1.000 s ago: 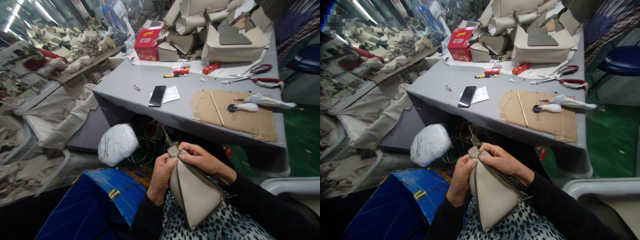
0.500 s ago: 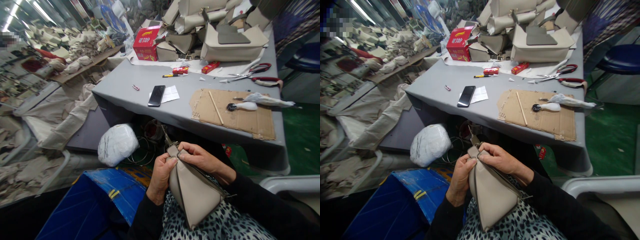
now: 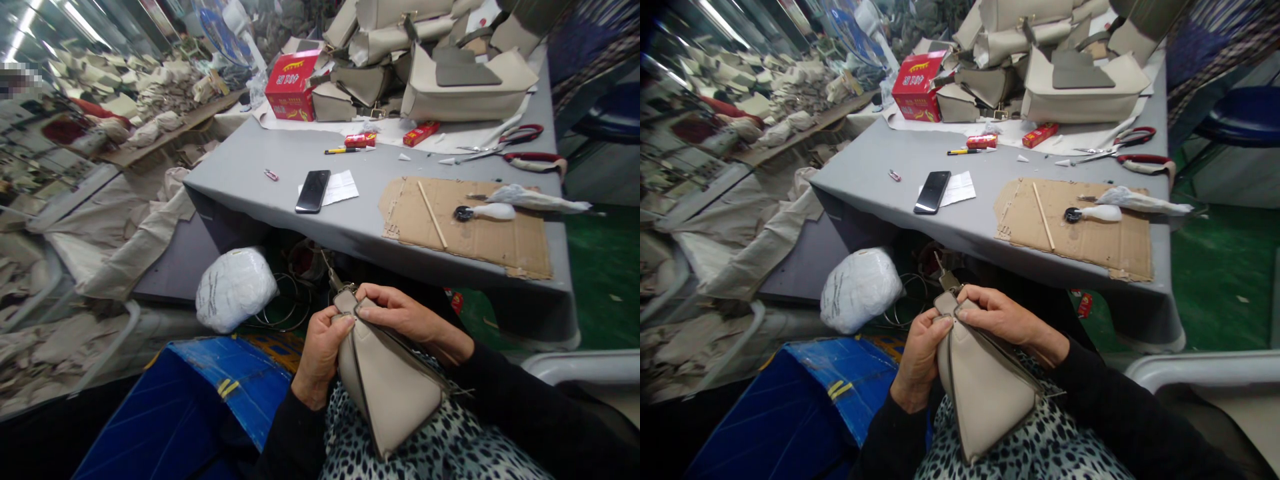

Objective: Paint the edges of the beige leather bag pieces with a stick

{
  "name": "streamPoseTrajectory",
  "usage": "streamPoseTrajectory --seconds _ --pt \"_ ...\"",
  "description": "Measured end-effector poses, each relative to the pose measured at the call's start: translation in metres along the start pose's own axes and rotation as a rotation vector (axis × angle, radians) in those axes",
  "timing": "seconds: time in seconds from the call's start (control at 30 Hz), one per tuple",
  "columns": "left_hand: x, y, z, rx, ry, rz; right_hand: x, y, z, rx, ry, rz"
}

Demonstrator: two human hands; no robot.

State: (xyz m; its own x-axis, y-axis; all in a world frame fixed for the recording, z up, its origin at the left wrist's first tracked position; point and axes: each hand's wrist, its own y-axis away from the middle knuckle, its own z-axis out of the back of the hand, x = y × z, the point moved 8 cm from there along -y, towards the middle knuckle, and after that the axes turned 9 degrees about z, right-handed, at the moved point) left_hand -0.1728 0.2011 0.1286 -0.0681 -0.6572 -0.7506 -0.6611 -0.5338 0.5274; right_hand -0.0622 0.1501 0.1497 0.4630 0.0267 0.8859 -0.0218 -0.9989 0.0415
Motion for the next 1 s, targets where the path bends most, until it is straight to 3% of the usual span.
streamPoseTrajectory --seconds 0.3,0.5,1.0 --pt "-0.010 0.008 -0.005 0.092 -0.031 -0.013 0.017 -0.006 0.001 0.157 0.071 0.029" --pt "-0.018 0.014 -0.005 0.083 -0.102 -0.012 0.023 -0.011 -0.002 0.231 0.063 0.003" --pt "-0.030 0.026 0.005 0.039 -0.203 -0.007 0.025 -0.021 -0.019 0.210 0.103 0.015"
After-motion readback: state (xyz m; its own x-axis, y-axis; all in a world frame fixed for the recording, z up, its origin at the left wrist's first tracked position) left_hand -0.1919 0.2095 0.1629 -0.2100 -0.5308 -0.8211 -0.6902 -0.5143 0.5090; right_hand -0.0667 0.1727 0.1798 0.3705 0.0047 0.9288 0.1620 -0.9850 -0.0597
